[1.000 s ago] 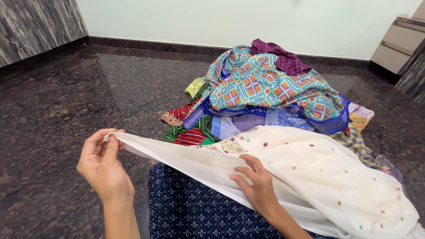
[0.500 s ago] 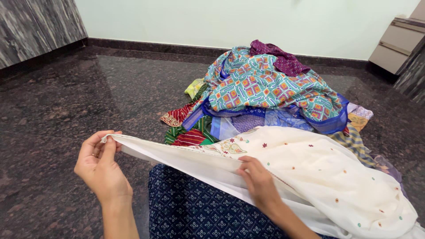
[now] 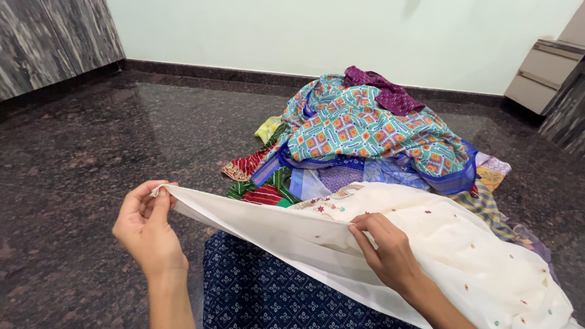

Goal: The person sits on the floor and repeatedly unfolds, shakes, and refolds a white embroidered cloth. They handle the fabric by hand, smoothing it out and aligning edges while other colorful fabrics remain in a pile nearby.

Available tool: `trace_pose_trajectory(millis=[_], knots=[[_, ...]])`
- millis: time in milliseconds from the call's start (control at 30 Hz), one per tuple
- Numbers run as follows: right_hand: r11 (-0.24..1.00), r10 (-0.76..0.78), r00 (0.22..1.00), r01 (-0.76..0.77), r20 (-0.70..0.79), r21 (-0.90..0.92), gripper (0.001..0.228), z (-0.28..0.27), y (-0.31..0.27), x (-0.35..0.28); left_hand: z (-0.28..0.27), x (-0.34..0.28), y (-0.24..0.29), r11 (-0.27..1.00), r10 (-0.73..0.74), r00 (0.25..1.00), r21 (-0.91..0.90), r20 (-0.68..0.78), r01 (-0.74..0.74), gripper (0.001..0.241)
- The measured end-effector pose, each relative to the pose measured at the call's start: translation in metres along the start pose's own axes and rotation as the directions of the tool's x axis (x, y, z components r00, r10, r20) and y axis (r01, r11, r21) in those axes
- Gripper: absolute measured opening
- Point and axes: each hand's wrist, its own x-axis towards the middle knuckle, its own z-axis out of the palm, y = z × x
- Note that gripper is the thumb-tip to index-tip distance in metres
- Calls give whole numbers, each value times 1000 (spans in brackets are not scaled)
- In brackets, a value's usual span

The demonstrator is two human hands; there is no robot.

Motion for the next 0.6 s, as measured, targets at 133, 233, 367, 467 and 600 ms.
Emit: trace_pose_trajectory(millis=[133,233,367,467,600], knots=[[998,55,997,-56,44,10,10,-3,-5,4,-2,0,-1,1000,15,1000,8,8,-15,10],[965,249,965,-255,75,67,31,-7,-10,15,-2,1,-3,1000,6,1000,-10,-1,-6,10],[967,249,938,-252,243,-19,30,-15,-11,34,-4,3,-3,1000,-2,1000,-8,-2,2,11],[931,362,905,-361,221,-47,15,-11,-5,37,-4,3,-3,1000,-7,1000,-2,-6,7,11],[975,223,971,-222,-89,20,16,12,-2,7,-6,3,-4,999,1,1000,44,-27,0,11]])
